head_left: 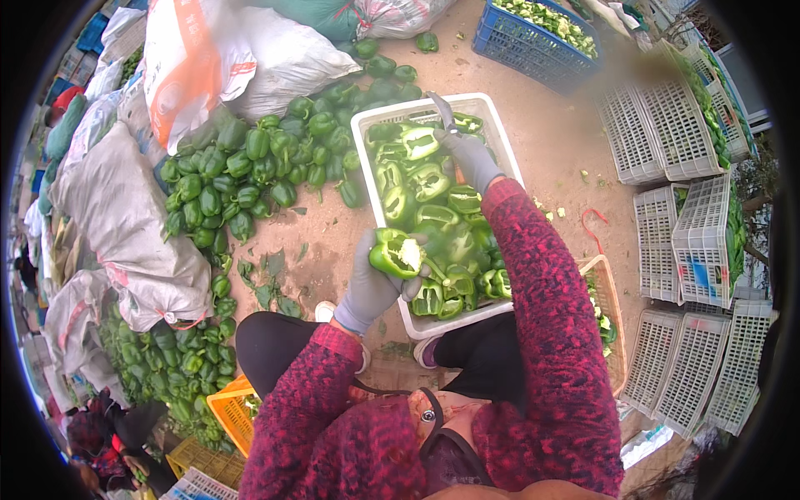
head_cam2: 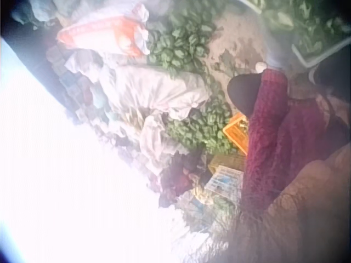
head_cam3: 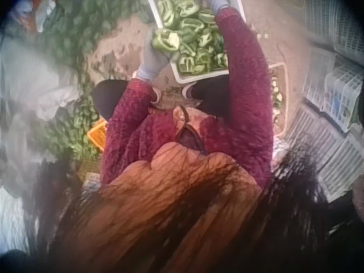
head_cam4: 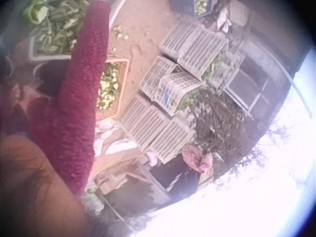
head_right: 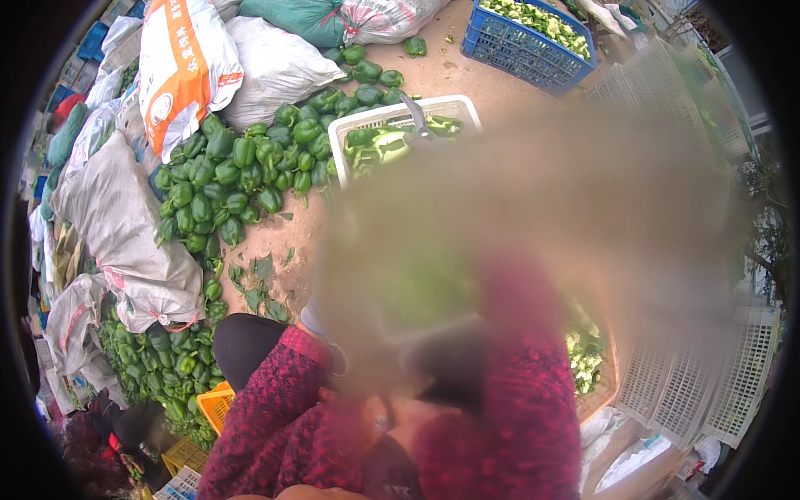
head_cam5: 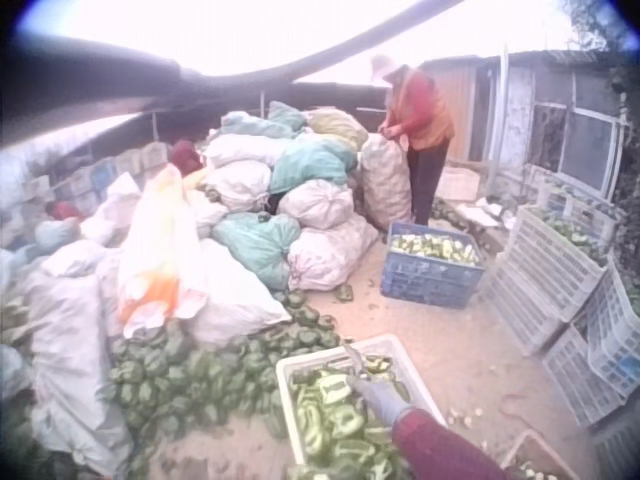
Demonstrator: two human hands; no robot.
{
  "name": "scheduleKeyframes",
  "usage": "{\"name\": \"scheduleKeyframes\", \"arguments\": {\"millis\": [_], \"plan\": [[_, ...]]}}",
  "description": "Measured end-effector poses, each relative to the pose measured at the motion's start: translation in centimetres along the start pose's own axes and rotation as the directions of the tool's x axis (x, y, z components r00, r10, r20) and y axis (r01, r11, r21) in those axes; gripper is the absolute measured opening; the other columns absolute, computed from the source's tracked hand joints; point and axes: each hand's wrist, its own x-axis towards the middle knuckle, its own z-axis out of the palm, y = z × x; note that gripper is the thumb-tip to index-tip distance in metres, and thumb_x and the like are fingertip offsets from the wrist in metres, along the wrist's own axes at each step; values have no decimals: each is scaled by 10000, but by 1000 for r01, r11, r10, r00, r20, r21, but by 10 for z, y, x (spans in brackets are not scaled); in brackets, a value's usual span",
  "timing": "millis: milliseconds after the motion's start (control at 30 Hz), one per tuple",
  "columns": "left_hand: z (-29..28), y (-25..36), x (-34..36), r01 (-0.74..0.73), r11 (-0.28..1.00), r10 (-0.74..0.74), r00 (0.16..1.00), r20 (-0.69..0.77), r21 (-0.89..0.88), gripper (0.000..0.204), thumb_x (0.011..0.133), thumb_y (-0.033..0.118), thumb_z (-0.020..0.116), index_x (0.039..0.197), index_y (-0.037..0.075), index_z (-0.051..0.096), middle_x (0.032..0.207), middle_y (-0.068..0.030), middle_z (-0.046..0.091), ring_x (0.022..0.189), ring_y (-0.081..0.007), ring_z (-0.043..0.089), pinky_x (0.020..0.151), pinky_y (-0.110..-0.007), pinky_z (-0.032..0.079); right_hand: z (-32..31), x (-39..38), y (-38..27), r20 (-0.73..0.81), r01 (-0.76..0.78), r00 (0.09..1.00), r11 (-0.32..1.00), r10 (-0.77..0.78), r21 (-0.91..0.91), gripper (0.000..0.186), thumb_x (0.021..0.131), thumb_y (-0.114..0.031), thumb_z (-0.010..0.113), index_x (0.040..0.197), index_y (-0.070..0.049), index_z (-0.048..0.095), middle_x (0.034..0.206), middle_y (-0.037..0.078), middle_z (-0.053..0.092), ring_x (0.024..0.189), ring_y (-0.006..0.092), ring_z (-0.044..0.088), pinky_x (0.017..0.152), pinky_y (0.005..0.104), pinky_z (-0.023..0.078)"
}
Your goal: The person sits on the ground and repeatedly picks green bell peppers from a pile, removes the stems and seeds by hand, and places the cleaned peppers into a white basket. Waste is discarded into a separate container.
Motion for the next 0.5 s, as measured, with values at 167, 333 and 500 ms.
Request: {"name": "scheduleKeyframes", "arguments": {"millis": [167,333,500], "plan": [[3,12,0,192,981,-194,978,83,25,785,1029,719,309,1408,72,543,1130,-133,710,696,-243,683,364,-279,392,0,-74,-19,408,200,903,972,-136,-119,474,968,-383,707,1302,-50,658,894,-3,678,572,74,549,519,248,469],[12,-7,-7,-284,691,71,942,328,665,638,1066,591,331,1381,71,526,1039,-128,698,565,-199,610,396,-254,412,-7,-200,-24,585,190,806,899,87,-394,590,867,-226,788,1411,-79,616,928,24,712,681,73,623,605,256,513],[24,-30,-33,22,790,62,991,-115,613,600,1066,561,397,1215,24,620,876,-105,673,719,-153,625,656,-298,505,-4,-243,-2,127,216,976,864,-178,-455,559,863,-283,795,1356,-73,637,904,62,718,793,156,696,717,320,547]]}}
